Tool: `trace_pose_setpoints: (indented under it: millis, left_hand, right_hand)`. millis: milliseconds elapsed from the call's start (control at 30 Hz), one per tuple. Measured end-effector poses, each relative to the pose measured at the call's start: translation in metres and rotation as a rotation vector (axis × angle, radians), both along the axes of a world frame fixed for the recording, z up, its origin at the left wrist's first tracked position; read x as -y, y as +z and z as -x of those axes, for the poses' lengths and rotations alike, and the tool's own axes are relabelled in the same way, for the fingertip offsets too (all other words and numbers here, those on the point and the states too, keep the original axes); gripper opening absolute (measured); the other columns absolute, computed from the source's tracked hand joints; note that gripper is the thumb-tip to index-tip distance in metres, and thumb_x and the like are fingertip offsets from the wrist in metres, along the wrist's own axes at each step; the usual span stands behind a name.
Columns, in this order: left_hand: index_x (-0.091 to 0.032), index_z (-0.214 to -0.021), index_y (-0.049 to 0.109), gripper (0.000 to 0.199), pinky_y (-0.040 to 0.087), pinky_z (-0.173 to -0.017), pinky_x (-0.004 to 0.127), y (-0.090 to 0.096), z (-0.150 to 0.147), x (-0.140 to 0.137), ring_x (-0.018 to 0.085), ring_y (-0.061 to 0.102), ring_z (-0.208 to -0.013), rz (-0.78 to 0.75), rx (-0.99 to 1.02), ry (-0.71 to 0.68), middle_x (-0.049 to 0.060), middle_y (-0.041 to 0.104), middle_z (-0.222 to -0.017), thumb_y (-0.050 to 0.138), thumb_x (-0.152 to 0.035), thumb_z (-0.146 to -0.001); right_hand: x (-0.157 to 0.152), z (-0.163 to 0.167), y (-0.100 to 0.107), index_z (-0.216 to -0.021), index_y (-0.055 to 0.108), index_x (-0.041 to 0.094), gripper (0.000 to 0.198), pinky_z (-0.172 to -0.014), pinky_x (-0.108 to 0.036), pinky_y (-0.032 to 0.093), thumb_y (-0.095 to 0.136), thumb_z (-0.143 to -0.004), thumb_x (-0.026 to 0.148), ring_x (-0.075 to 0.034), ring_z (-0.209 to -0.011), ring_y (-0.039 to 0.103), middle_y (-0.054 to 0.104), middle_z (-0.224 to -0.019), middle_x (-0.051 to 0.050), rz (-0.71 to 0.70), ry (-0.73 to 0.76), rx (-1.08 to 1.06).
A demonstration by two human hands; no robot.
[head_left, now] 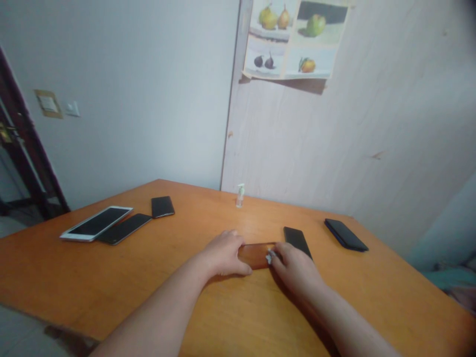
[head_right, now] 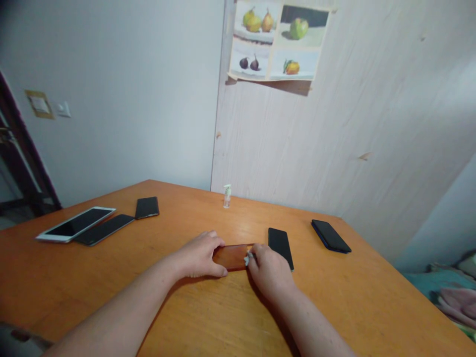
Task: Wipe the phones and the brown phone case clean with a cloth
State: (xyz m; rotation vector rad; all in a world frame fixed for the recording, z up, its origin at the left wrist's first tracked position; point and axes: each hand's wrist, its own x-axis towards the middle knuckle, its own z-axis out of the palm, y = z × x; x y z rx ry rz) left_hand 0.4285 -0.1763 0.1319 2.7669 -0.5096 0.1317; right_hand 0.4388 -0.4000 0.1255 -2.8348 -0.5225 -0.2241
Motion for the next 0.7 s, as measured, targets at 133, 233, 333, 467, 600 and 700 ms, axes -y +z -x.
trace_pose_setpoints:
  millis: [133,233,333,467,600,700]
  left_hand:
    - [-0.024,-0.093,0.068,0.050,0.048,-0.071,0.032,-0.002,0.001,0.001,0.026,0.060,-0.088,0.013,0.009,0.022,0.006,0.060,-0.095,0.072,-0.060,-0.060]
    - [-0.023,-0.095,0.068,0.052,0.048,-0.073,0.032,-0.002,0.001,0.000,0.026,0.059,-0.091,0.011,0.011,0.040,0.007,0.060,-0.097,0.072,-0.059,-0.059]
    - [-0.023,-0.093,0.067,0.052,0.048,-0.072,0.032,-0.002,0.001,0.001,0.026,0.059,-0.090,0.013,0.010,0.041,0.007,0.060,-0.096,0.072,-0.060,-0.058]
    - [-0.023,-0.092,0.066,0.049,0.047,-0.070,0.031,-0.001,0.003,0.001,0.025,0.059,-0.089,0.031,0.000,0.040,0.006,0.059,-0.096,0.072,-0.059,-0.059]
    - [-0.024,-0.095,0.066,0.050,0.048,-0.073,0.032,0.000,0.003,0.001,0.026,0.059,-0.093,0.024,0.001,0.047,0.006,0.059,-0.098,0.072,-0.058,-0.059]
    - [-0.023,-0.094,0.066,0.051,0.048,-0.074,0.032,-0.001,0.002,0.001,0.026,0.059,-0.092,0.012,-0.001,0.053,0.006,0.060,-0.098,0.073,-0.058,-0.058]
  right_hand:
    - [-0.006,0.003,-0.001,-0.087,0.061,0.022,0.021,-0.062,-0.027,0.032,0.044,-0.094,0.032,-0.018,-0.078,0.062,0.069,-0.087,-0.004,-0.002,0.097,-0.014]
    - [0.003,-0.005,-0.001,-0.085,0.060,0.021,0.023,-0.060,-0.028,0.029,0.044,-0.094,0.035,-0.020,-0.076,0.062,0.069,-0.085,-0.007,0.076,-0.140,0.014]
    - [0.005,-0.005,-0.002,-0.086,0.060,0.021,0.023,-0.062,-0.028,0.030,0.044,-0.094,0.034,-0.019,-0.078,0.062,0.069,-0.087,-0.007,0.056,-0.115,0.019]
    - [-0.005,0.003,-0.003,-0.086,0.059,0.023,0.021,-0.062,-0.027,0.031,0.042,-0.095,0.032,-0.017,-0.078,0.062,0.069,-0.088,-0.003,-0.002,0.131,-0.014]
    - [0.000,-0.001,-0.001,-0.085,0.060,0.022,0.024,-0.060,-0.028,0.029,0.042,-0.095,0.036,-0.019,-0.074,0.062,0.070,-0.084,-0.006,0.091,-0.114,0.016]
    - [0.003,-0.003,-0.002,-0.086,0.059,0.021,0.023,-0.059,-0.028,0.028,0.043,-0.094,0.035,-0.020,-0.075,0.062,0.070,-0.086,-0.007,0.100,-0.144,0.031]
